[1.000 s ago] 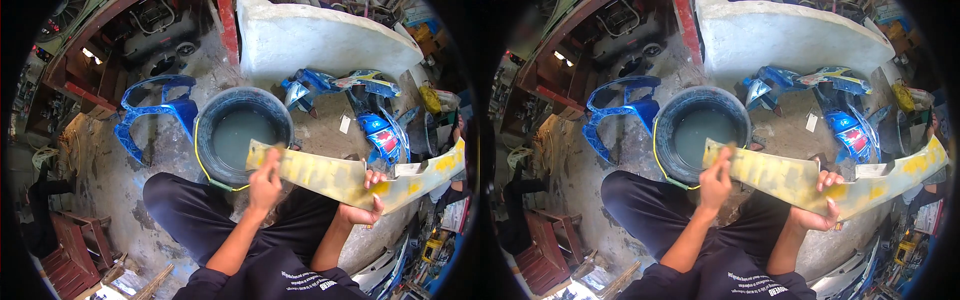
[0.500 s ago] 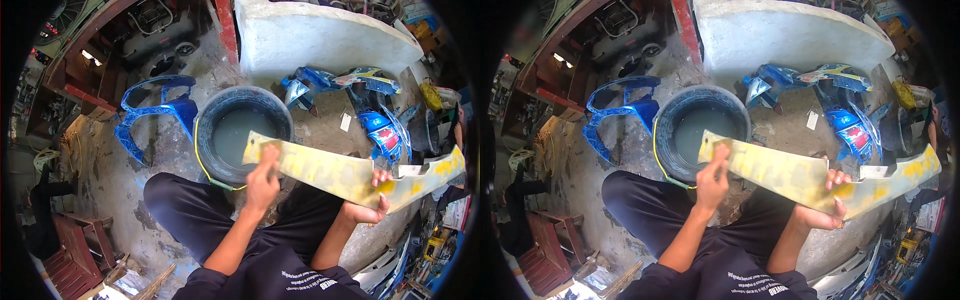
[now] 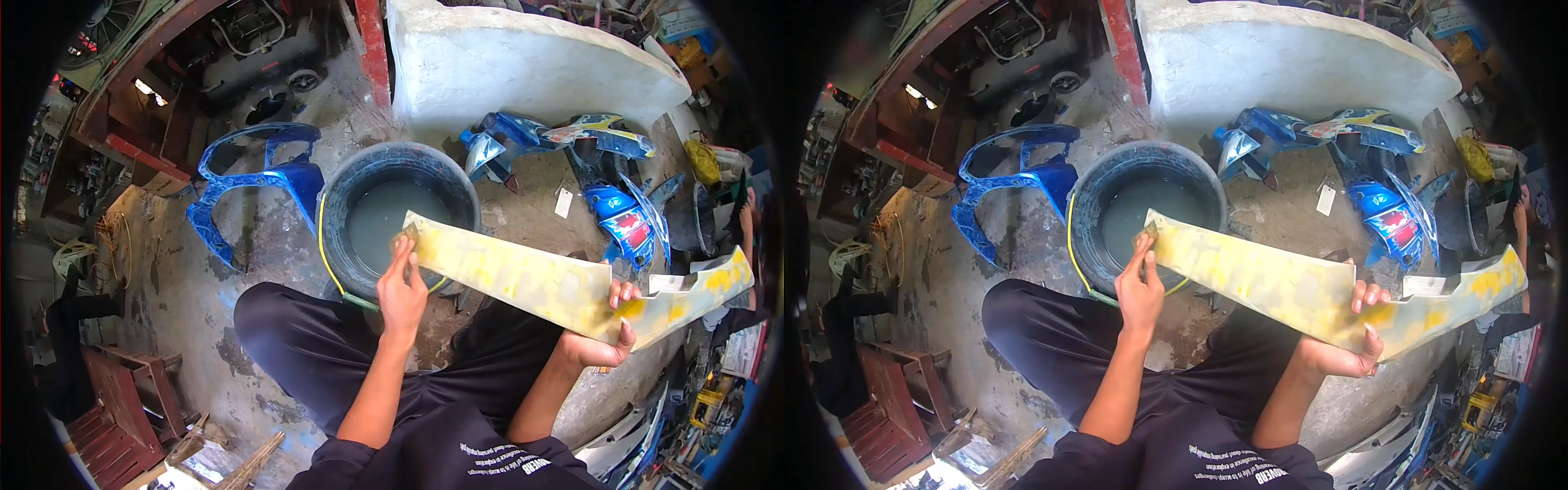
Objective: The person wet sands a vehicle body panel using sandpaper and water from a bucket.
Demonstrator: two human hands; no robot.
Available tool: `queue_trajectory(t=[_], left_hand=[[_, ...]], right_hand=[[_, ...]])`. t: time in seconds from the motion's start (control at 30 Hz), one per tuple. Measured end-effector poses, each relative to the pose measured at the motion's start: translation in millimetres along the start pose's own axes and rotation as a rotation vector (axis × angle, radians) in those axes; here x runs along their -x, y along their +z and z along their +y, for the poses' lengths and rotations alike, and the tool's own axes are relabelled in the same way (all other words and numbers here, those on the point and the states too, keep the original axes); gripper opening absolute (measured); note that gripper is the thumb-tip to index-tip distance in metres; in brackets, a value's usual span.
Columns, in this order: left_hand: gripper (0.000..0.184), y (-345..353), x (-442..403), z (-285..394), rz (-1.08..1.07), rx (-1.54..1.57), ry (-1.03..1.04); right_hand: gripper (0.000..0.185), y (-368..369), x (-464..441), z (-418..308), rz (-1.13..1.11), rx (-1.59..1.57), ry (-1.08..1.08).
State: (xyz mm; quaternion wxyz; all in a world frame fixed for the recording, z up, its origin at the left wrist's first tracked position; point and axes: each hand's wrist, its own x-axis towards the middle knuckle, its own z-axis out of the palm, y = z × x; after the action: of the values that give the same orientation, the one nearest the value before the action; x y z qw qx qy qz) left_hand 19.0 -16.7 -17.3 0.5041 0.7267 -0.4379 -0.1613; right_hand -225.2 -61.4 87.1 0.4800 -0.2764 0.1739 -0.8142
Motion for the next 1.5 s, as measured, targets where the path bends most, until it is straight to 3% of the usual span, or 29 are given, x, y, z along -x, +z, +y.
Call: queue_trajectory(t=[0.13, 0.23, 0.3, 0.33, 0.43, 0.47, 0.57, 0.7, 0.8, 0.87, 0.93, 0.97, 1.0, 1.1, 1.23, 1.37, 1.43, 1.5], left_hand=[[0.032, -0.9, 17.7, 20.1, -0.181, 0.151, 0.274], [0.034, -3.3, 6.2, -1.8, -0.11, 0.079, 0.213], [0.034, -1.5, -1.8, -12.4, -0.019, 0.017, -0.005], [0.034, -2.6, 1.8, -1.7, -0.014, 0.017, -0.007], [0.028, -5.9, 14.3, 21.9, -0.192, 0.131, 0.287], [0.028, -6.4, 10.8, 15.1, -0.192, 0.13, 0.288], [0.031, -1.9, -4.5, -9.5, -0.009, -0.019, -0.002], [0.028, -2.7, 12.6, 18.1, -0.164, 0.119, 0.231], [0.033, -6.9, 0.7, -2.2, -0.014, -0.007, 0.082], [0.025, -0.3, 0.0, -7.5, 0.063, -0.026, 0.009], [0.024, -1.2, 10.2, 13.9, -0.008, 0.018, 0.264], [0.024, -1.9, 13.6, 19.8, -0.063, 0.036, 0.287], [0.024, -2.5, 12.5, 14.7, -0.062, 0.032, 0.288], [0.028, -4.4, -1.6, -5.6, 0.054, -0.045, 0.041], [0.03, -0.1, 10.2, 14.7, -0.074, 0.021, 0.212], [0.035, -3.6, 5.3, 1.1, -0.057, 0.026, 0.208], [0.038, -3.3, -4.3, -7.6, 0.019, -0.052, 0.047], [0.035, -1.6, 9.8, 9.0, -0.053, 0.01, 0.124]], right_hand=[[0.047, -4.6, -4.1, 0.3, 0.033, -0.009, -0.006], [0.046, -3.8, -2.8, 0.1, 0.025, -0.007, -0.006], [0.046, -4.4, -3.0, -3.0, 0.017, -0.014, 0.014], [0.046, -5.6, -4.6, -3.8, 0.008, -0.013, -0.001], [0.045, -6.3, -5.0, -1.6, 0.007, -0.009, -0.013], [0.045, -6.4, -5.4, -2.0, 0.011, -0.001, -0.021], [0.046, -2.6, -2.0, -1.2, -0.001, -0.014, 0.013], [0.047, -4.9, -4.0, -0.2, 0.008, -0.017, -0.014], [0.048, -5.0, -2.2, -0.7, -0.009, -0.003, -0.004], [0.048, -7.2, -1.8, 0.2, -0.033, -0.041, 0.017], [0.048, -2.5, -4.5, -0.4, -0.009, -0.024, -0.001], [0.048, -0.7, -4.7, 0.0, 0.015, -0.005, -0.024], [0.048, 0.2, -3.3, 1.7, 0.016, -0.009, -0.023], [0.047, 0.1, -0.4, 1.0, -0.001, -0.015, 0.002], [0.047, -3.6, -3.2, -0.3, -0.011, -0.038, 0.012], [0.046, -6.3, -2.0, -0.7, -0.002, -0.056, 0.015], [0.046, -4.6, -0.8, -2.6, -0.011, -0.07, 0.032], [0.046, -0.7, -1.4, -1.4, 0.011, -0.02, -0.001]])
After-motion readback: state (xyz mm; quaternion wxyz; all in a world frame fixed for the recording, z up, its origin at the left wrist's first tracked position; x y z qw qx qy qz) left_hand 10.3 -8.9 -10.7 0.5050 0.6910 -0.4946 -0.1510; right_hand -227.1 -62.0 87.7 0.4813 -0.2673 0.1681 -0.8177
